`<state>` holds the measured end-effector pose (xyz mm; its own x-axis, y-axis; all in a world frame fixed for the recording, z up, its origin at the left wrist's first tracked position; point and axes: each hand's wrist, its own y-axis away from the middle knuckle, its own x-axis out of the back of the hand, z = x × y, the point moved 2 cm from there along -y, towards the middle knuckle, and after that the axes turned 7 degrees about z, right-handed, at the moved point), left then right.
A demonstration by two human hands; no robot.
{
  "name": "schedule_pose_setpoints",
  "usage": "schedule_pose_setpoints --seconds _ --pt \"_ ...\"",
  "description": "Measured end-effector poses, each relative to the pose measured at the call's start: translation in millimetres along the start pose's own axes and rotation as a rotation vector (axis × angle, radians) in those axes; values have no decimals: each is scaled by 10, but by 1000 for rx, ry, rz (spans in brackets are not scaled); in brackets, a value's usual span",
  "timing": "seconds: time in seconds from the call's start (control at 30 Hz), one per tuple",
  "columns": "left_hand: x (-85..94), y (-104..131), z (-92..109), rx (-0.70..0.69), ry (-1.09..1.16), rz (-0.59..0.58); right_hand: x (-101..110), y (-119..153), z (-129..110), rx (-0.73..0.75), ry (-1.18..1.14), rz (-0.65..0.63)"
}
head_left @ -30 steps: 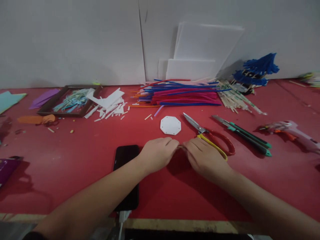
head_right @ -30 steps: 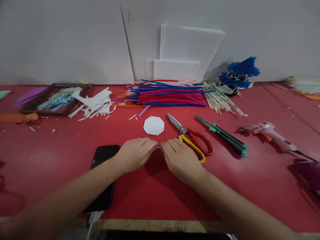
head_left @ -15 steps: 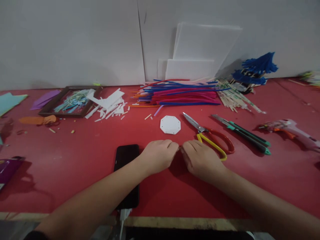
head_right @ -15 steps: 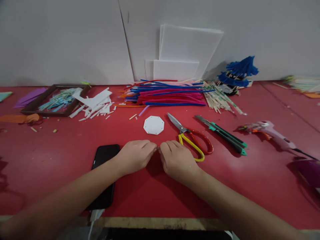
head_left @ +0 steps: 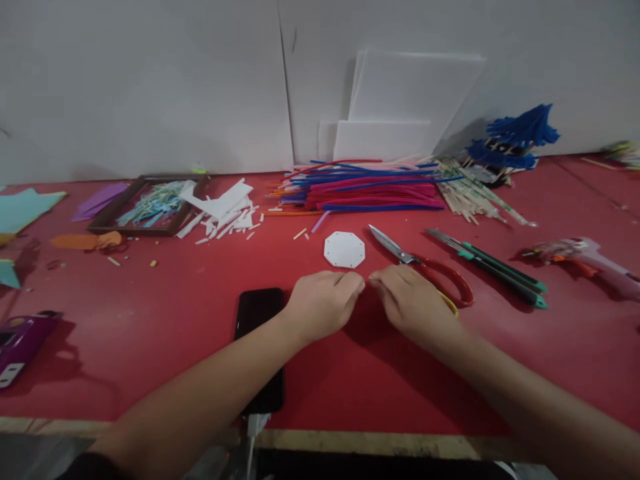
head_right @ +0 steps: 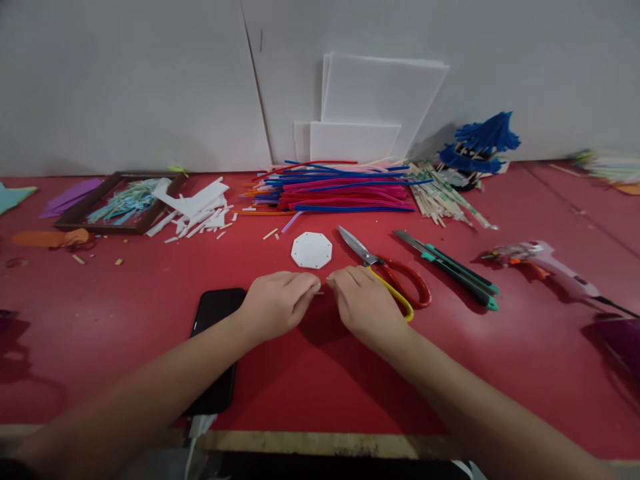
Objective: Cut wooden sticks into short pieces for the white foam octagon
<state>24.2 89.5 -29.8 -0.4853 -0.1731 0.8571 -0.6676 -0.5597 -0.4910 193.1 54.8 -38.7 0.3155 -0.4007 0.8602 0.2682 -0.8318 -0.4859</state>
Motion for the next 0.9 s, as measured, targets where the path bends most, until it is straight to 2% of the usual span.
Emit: schedule_pose_setpoints --seconds 0.13,0.23,0.33,0.43,0.53,0.6,0.67,0.73,0.9 --pt "25 -37 -5 -62 25 24 39 -197 172 -81 -2 -55" --pt "0 -61 -17 -72 24 -51 11 -510 209 -128 -1 -144" --pt "-47 -53 -37 -75 -1 -140 -86 -892 32 -135 -30 -242" --pt "-90 -26 -52 -99 27 -154 -225 -1249 -297 -126 -84 -310" --pt "-119 -9 -68 -104 80 -135 -340 -1522 -566 -73 -169 -294" --pt "-137 -7 -76 -103 77 -155 -373 -1643 -605 -32 -221 -234" --pt "-151 -9 -78 -103 44 -197 -368 -1706 -493 -23 -241 -185" --pt "-157 -14 -73 -104 12 -230 -325 -1723 -233 -72 -226 -152" --pt "-135 -25 -49 -55 17 -308 -68 -1618 818 -388 -32 -51"
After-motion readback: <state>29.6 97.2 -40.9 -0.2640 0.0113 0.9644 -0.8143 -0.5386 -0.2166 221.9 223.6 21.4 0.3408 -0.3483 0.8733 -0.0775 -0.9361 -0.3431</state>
